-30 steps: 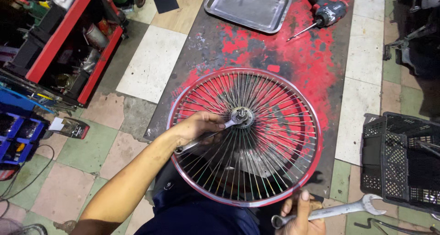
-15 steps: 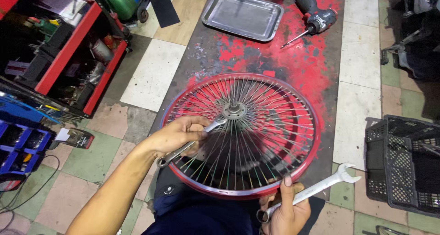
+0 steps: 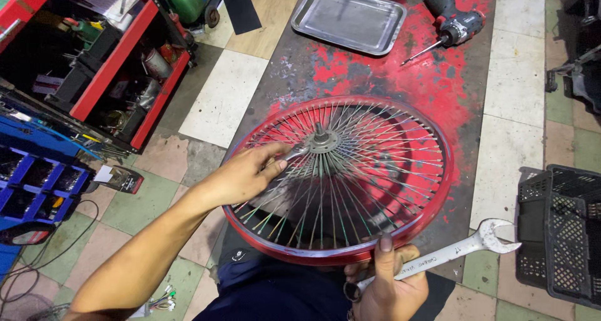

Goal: The person uses wrenches to tighten and adjust the fasteners on the hub of a wire-spoked wheel, holding one side steady while turning the other.

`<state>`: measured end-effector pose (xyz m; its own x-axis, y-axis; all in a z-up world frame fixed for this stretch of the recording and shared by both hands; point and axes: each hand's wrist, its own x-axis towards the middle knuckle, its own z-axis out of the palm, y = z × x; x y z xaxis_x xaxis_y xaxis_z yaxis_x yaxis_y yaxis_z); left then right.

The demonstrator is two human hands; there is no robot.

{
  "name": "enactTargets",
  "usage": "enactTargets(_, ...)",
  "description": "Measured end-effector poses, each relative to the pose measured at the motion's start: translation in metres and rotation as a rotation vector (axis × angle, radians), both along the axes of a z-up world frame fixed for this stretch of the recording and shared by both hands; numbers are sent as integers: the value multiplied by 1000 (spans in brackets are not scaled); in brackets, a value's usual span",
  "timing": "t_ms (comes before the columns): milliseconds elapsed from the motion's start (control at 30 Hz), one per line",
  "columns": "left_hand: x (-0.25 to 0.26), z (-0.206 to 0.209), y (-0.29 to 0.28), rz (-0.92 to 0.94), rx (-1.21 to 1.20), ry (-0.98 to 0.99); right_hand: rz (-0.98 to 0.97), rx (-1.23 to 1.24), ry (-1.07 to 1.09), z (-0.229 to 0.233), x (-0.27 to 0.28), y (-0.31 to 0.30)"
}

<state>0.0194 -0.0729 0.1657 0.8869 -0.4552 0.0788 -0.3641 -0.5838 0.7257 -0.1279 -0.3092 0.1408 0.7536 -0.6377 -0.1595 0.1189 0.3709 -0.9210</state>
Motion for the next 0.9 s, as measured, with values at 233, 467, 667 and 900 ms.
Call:
enactTargets(233,3,12,-16,108,80,54,59,15,-154,-4,-3,11)
enactTargets(467,2,13,-23,186,118,137,73,-19,-127,0,-6,24)
enactTargets(667,3,6,-24,134,53,-30,60,-6,-2,0,-10,28)
enactTargets(900,4,13,-35,159,178,35,97,-47,-51,-17,-14,24)
